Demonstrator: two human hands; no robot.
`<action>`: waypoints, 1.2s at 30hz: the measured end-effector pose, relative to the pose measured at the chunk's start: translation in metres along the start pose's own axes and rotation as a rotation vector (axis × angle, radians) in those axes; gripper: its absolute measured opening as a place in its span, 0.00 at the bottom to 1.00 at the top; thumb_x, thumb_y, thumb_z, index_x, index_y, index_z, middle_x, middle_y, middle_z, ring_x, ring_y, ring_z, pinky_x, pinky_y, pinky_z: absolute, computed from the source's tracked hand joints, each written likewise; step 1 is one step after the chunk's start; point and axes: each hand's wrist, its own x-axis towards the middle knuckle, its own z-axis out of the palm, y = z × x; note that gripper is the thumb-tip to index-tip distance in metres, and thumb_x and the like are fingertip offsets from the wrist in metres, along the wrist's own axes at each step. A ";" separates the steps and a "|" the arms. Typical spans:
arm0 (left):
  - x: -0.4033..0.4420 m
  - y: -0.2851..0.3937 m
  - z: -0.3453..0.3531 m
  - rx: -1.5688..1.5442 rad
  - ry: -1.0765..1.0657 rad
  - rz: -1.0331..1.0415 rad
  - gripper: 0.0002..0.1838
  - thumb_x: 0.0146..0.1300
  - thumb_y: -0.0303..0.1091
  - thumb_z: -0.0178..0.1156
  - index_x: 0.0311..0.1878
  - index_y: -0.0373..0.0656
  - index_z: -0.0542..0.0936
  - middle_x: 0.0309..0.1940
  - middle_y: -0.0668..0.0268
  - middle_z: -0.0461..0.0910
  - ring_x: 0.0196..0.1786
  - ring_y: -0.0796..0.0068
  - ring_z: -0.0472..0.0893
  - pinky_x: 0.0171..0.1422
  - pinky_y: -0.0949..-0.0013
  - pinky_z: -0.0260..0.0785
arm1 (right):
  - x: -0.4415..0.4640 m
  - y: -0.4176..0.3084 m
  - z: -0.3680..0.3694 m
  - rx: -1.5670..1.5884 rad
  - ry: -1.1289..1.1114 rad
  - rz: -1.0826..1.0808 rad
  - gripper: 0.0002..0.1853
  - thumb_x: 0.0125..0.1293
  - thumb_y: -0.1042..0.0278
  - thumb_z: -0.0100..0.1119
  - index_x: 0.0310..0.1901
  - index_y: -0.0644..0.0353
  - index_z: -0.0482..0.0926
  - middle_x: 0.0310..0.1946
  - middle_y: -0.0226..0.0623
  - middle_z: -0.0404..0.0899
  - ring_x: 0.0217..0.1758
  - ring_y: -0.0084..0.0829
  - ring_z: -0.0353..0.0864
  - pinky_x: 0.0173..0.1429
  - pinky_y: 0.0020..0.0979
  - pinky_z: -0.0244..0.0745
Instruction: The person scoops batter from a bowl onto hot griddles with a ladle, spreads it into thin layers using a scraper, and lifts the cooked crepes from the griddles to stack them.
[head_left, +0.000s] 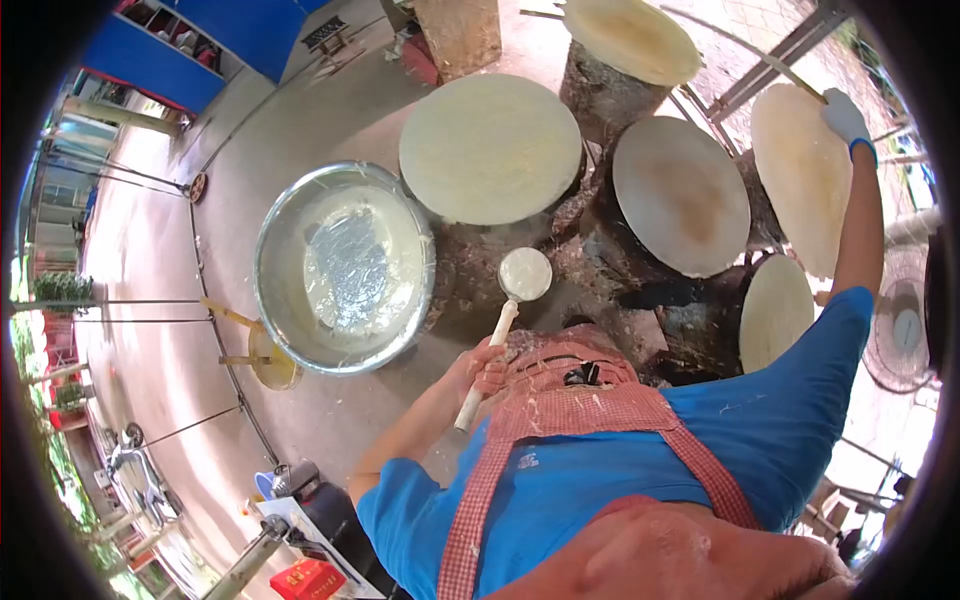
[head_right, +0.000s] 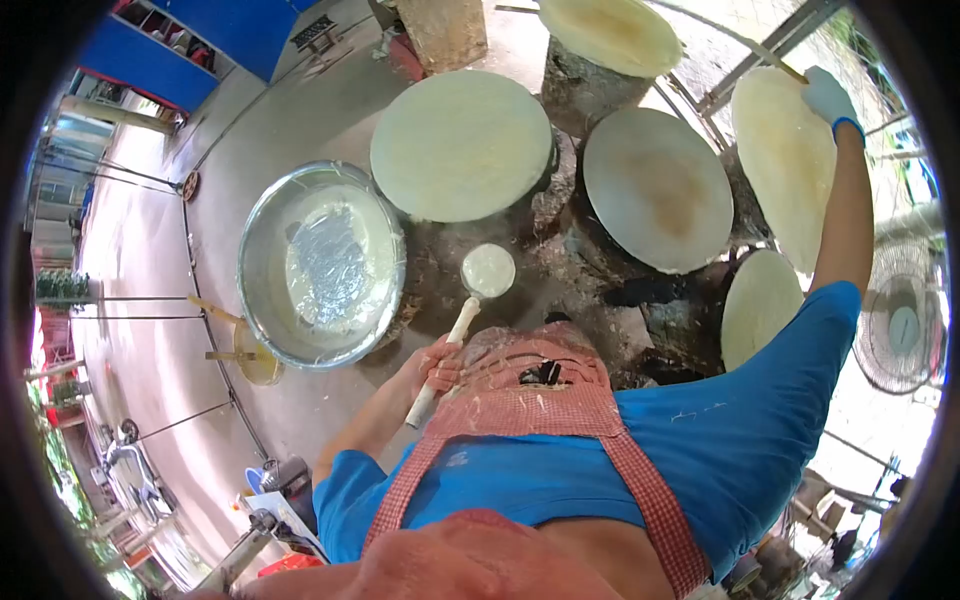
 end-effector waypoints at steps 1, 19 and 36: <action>0.000 0.002 0.000 -0.001 -0.007 0.012 0.14 0.63 0.31 0.47 0.50 0.61 0.64 0.14 0.73 0.57 0.12 0.87 0.56 0.08 0.85 0.48 | 0.011 -0.018 -0.010 -0.016 -0.037 0.006 0.15 0.50 0.67 0.47 0.38 0.64 0.75 0.36 0.54 0.76 0.43 0.48 0.75 0.45 0.39 0.69; 0.037 -0.002 0.029 -0.386 -0.443 0.286 0.13 0.64 0.32 0.45 0.52 0.48 0.70 0.15 0.71 0.56 0.13 0.85 0.56 0.12 0.84 0.51 | 0.131 -0.121 0.084 1.516 0.589 0.317 0.20 0.55 0.51 0.54 0.22 0.64 0.75 0.10 0.30 0.67 0.14 0.21 0.64 0.21 0.24 0.61; 0.036 0.009 0.077 -0.689 -0.303 0.312 0.15 0.64 0.32 0.46 0.53 0.46 0.70 0.14 0.73 0.55 0.12 0.86 0.54 0.10 0.82 0.49 | 0.201 -0.168 0.314 1.592 0.267 0.851 0.15 0.51 0.60 0.51 0.19 0.65 0.73 0.10 0.36 0.68 0.12 0.27 0.69 0.15 0.28 0.63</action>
